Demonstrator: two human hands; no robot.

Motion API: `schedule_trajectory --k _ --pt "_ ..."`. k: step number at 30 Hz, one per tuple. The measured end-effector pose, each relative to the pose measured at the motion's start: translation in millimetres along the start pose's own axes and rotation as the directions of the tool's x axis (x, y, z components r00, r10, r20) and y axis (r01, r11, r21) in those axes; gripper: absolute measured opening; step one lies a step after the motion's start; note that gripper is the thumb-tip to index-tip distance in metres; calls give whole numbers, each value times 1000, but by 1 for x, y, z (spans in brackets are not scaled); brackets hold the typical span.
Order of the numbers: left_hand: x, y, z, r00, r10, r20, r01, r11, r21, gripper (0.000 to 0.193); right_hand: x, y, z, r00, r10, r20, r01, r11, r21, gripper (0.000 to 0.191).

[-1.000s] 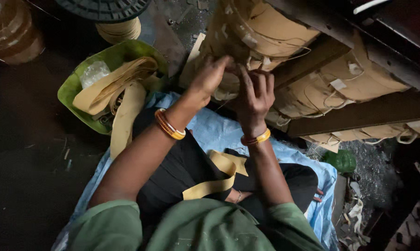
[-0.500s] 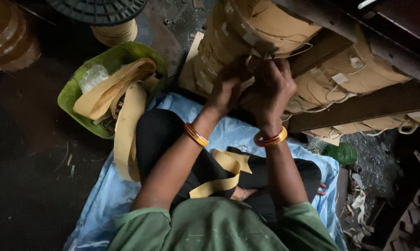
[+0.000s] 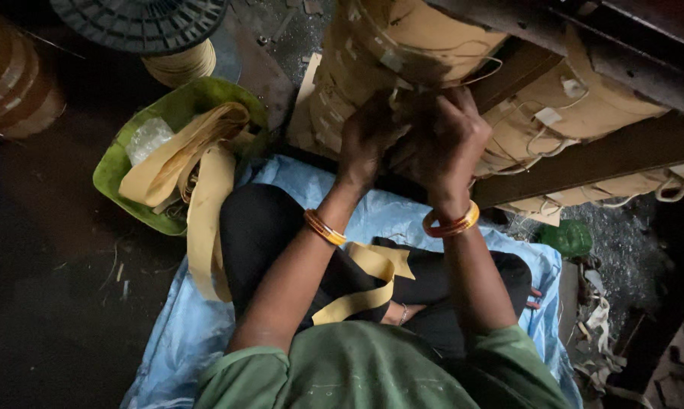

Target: The person cuts a folded beige sheet into strips using scissors, then repeatedly folds and inserts the strips into cylindrical cardboard forms. The person handles the strips and forms by hand, placing finished pieces into a green tray.

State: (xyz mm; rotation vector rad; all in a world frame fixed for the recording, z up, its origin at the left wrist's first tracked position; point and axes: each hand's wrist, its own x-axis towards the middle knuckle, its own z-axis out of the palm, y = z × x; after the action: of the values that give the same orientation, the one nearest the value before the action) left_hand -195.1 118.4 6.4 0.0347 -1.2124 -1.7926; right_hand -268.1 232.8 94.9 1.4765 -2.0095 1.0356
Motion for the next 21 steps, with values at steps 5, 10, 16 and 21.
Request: schedule_trajectory --k 5,10,16,21 --pt "-5 9 15 992 -100 -79 82 976 -204 30 7 -47 -4 991 -52 -121 51 999 -11 14" --pt "0 8 26 951 -193 -243 137 964 -228 23 -13 -42 1 972 -162 -168 164 986 3 21" --pt "-3 0 29 925 -154 -347 102 981 -163 31 -21 -15 17 968 -247 -41 248 969 11 31" --pt "-6 6 35 916 -135 -378 115 991 -75 34 -14 -7 15 974 -216 61 219 975 -38 51"
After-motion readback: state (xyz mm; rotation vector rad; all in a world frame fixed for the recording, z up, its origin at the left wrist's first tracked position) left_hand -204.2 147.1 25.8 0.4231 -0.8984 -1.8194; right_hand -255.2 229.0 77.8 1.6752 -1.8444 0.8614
